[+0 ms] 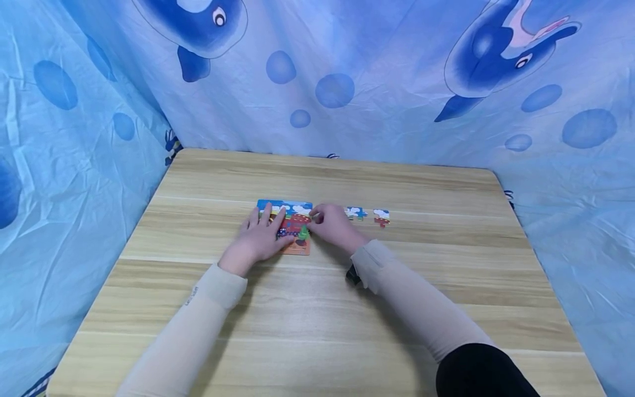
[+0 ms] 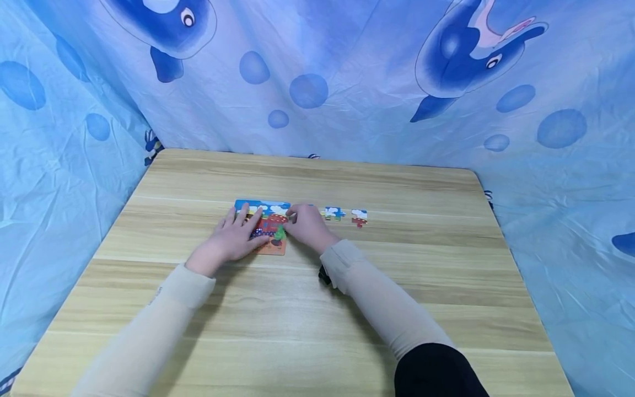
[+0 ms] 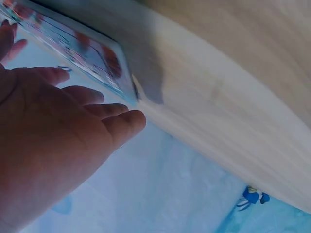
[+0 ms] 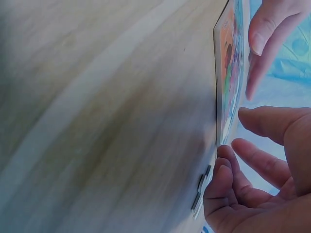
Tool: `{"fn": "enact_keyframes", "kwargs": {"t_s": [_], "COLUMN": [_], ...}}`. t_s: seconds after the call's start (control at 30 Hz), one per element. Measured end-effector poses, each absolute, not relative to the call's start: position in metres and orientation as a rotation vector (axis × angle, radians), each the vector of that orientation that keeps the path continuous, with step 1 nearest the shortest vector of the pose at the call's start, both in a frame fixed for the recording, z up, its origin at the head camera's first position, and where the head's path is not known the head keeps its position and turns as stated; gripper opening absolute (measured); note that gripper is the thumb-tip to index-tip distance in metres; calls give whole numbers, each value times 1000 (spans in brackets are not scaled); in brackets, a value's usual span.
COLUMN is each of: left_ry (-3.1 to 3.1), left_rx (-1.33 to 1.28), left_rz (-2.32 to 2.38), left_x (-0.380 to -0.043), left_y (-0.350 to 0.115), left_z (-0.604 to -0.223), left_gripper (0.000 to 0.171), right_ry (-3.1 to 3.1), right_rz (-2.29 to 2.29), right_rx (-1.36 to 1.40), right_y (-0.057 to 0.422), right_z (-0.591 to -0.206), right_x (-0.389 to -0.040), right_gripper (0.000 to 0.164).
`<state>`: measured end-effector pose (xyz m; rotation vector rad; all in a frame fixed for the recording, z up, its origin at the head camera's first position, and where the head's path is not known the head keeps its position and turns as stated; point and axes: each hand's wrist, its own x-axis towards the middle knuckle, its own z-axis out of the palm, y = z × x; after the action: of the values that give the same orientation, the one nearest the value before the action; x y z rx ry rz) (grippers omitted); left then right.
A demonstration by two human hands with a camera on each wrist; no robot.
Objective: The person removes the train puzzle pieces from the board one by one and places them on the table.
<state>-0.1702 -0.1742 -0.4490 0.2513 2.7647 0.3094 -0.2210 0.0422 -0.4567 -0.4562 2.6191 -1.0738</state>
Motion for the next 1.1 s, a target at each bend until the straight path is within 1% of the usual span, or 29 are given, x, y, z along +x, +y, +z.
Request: {"fn": "enact_keyframes", "kwargs": {"t_s": [0.07,0.23,0.4,0.53,0.83,0.97,1.1], "left_ry": [2763,2763,2745,2726,2717,2705,2694], "left_rx": [265,264,243,233,225,213,206], "left_rz": [321,324,334,325,306,330,348], "left_x": [-171,-171,-166,-162,-160,-168,-175], "left_y": [-173,-174,-169,-165,-165,-169,-173], "left_z": [-460,-475,-463,-449,-447,-463,-479], "left_gripper": [90,93,90,87,84,88,91], "right_ry": [2629,2658,2656,2647,2629,2623,2621], "right_rz": [-1047,-951,-887,-872,-880,-892,-902], "right_rx": [-478,-533,-550,-548,-526,-522,-499], "right_y": [40,36,32,30,27,27,26], "right_z": [-457,-456,-456,-457,-457,-456,-455], "right_x": [-220,-219,-219,-220,-222,-222,-222], "right_gripper": [31,32,35,35,32,30,24]}}
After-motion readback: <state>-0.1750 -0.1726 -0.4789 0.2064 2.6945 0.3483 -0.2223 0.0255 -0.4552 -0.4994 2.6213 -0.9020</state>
